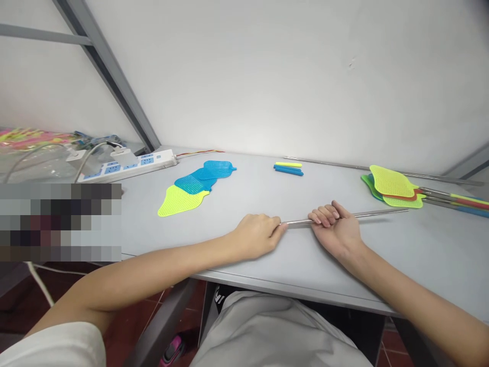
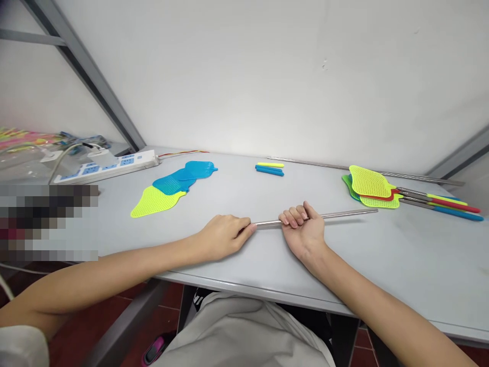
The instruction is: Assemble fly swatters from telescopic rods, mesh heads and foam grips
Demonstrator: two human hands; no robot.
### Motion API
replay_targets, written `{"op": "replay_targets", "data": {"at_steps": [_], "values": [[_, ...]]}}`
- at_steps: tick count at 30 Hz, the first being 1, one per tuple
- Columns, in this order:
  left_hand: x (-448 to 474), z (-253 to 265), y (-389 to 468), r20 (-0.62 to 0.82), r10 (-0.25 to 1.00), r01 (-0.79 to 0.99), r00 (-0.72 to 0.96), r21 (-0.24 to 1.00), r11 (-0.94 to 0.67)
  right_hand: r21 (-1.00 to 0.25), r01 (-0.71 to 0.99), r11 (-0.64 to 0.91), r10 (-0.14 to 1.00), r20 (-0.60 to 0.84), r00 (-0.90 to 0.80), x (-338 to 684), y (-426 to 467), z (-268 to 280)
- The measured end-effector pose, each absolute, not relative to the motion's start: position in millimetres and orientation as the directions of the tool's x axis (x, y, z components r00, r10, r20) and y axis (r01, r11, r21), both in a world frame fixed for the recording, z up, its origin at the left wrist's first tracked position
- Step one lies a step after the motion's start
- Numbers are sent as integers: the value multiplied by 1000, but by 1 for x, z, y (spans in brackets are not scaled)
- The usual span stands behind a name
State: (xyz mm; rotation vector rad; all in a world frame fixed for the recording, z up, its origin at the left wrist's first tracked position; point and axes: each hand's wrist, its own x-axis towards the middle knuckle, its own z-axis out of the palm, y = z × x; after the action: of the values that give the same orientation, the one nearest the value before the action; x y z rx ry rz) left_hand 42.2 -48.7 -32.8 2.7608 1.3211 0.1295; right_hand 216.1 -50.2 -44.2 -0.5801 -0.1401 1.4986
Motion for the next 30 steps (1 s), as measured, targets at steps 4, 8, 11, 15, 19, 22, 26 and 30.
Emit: {"op": "replay_targets", "data": {"at_steps": [4,8,11,15,19,22,26,30], "values": [[40,-31,-45,21,801,791,598,145,-594,-453,-890,-55,969,-238,61,217,-47,-42],[38,-33,-43,41,792,782,609,136,-608,-441,-896,-53,975,-218,49,221,-44,-41],[37,-34,-42,48,777,767,628,129,-628,-414,-909,-44,971,-231,58,225,-42,-41],[35,-34,-40,63,759,750,649,120,-651,-392,-919,-31,967,-245,72,228,-39,-39],[34,-36,-39,70,766,758,638,113,-642,-406,-914,-17,971,-224,81,228,-37,-40],[34,-35,-39,69,779,771,623,112,-626,-403,-915,-14,967,-237,90,230,-35,-42],[35,-33,-39,62,802,791,595,134,-597,-414,-910,-23,958,-269,99,236,-33,-42],[35,-30,-40,50,809,798,586,142,-586,-411,-911,-15,960,-260,102,242,-32,-40]]}}
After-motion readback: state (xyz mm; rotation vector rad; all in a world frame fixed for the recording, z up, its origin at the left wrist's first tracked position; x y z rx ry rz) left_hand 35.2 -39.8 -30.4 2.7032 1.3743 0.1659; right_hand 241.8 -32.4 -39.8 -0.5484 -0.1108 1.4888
